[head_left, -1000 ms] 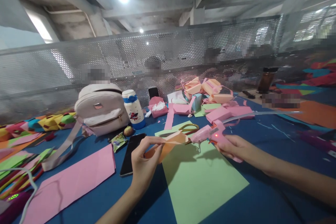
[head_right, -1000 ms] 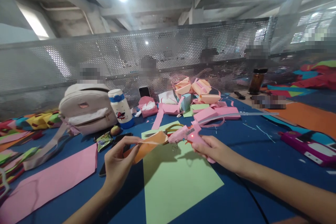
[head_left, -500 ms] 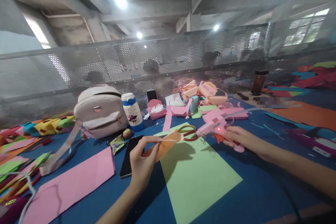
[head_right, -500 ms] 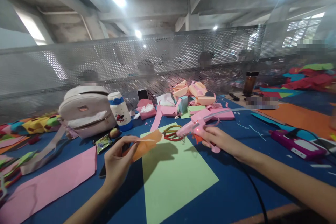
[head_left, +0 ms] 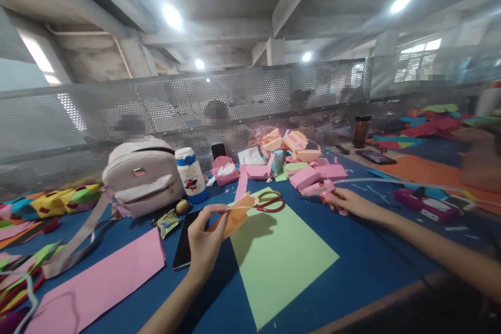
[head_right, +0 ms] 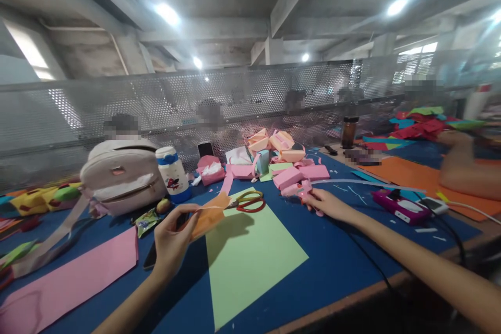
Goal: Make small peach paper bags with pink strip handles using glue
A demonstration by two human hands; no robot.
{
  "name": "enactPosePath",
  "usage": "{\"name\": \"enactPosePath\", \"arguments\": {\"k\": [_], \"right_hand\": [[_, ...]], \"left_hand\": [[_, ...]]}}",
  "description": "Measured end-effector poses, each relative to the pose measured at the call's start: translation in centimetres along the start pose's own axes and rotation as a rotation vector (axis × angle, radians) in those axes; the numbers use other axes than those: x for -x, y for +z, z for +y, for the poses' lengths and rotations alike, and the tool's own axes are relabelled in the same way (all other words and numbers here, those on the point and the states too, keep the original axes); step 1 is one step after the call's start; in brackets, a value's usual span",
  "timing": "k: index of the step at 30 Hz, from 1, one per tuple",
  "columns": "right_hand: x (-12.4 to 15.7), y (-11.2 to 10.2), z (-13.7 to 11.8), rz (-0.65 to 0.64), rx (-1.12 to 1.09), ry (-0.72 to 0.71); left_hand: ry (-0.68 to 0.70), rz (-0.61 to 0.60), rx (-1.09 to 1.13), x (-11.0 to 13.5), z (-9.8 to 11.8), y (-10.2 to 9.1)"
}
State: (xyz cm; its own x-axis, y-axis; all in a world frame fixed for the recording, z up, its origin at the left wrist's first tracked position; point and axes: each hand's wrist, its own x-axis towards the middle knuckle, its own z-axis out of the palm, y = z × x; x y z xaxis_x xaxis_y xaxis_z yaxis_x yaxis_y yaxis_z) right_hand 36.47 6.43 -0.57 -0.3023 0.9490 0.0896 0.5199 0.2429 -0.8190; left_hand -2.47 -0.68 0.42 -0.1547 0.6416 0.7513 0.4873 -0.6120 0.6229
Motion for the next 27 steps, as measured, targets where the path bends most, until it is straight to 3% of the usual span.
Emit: {"name": "enactPosePath", "arguments": {"k": [17, 19, 21, 24, 27], "right_hand": [[1.7, 0.3, -0.4, 0.110, 0.316, -0.045], [2.5, 0.4, -0.5, 0.146, 0.436, -0.043], [3.7, 0.5, -0.8, 0.163, 0.694, 0.014], [6.3, 1.0, -2.7, 0.114, 0.944, 0.060], [8.0, 1.8, -7.0, 0.193, 0.893, -0.105]], "left_hand": [[0.033, -0.001, 0.012, -0.1, 0.1, 0.1], [0.035, 0.002, 0.009, -0.1, 0.1, 0.1], [0.032, 0.000, 0.006, 0.0, 0.1, 0.1], [0.021, -0.007, 0.001, 0.1, 0.1, 0.1], [0.009, -0.015, -0.007, 0.2, 0.3, 0.1]]}}
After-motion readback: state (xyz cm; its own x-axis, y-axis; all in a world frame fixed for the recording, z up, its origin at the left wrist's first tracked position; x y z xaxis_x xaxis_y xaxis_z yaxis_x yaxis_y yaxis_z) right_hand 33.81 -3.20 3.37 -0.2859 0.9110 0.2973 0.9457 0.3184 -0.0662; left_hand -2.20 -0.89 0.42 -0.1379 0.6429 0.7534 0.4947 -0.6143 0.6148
